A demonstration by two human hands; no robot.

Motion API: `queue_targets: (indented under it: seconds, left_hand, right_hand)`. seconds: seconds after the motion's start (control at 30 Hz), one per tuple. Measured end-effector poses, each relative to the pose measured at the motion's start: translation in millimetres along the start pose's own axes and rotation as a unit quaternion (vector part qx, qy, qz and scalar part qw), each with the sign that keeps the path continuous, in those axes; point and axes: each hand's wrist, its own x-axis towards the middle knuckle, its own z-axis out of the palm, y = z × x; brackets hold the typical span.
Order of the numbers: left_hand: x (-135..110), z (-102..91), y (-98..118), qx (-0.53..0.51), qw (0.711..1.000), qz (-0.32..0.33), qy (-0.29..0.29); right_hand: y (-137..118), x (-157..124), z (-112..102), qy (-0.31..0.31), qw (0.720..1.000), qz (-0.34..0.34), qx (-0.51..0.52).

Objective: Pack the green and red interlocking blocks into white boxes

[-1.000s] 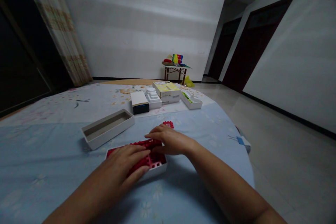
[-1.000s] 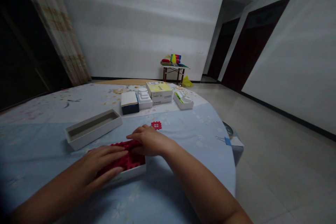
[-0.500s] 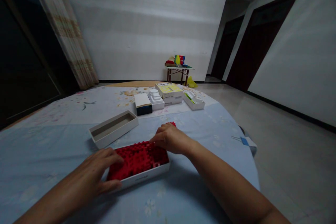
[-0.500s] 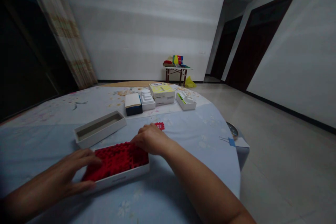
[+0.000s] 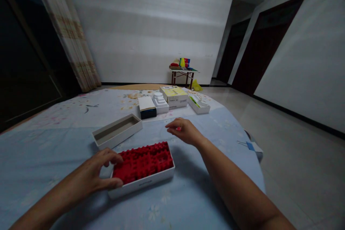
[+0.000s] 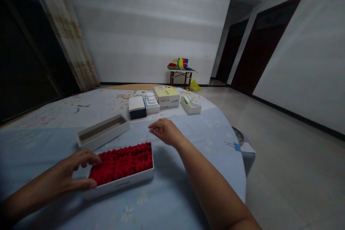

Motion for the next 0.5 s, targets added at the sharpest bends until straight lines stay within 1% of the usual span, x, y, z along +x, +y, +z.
queue_targets:
  seconds: [0.1, 0.17, 0.23, 0.3, 0.37, 0.43, 0.5]
  left_hand:
    - [1, -0.4, 0, -0.021, 1.0, 0.0, -0.001]
    - [2, -1.4, -1, -0.054, 0.998, -0.007, 0.018]
    - [6, -3.5, -6, -0.103, 0.993, -0.038, 0.051]
    - [12, -5.7, -17, -0.162, 0.979, -0.083, 0.086]
    - [20, -6.3, -32, -0.214, 0.962, -0.126, 0.118]
    - [28, -3.8, -47, -0.243, 0.944, -0.159, 0.158]
    - [35, 1.8, -57, -0.27, 0.924, -0.197, 0.185]
  right_hand:
    - [32, -3, 4, 0.048, 0.994, 0.078, -0.06]
    - [52, -7, 12, 0.034, 0.987, 0.124, -0.095]
    - [65, -11, 22, -0.007, 0.982, 0.15, -0.118]
    - [71, -14, 31, -0.051, 0.976, 0.166, -0.132]
    - [73, -15, 36, -0.087, 0.97, 0.177, -0.142]
    - [72, -14, 38, -0.105, 0.966, 0.185, -0.149]
    - [70, -14, 36, -0.106, 0.966, 0.177, -0.153]
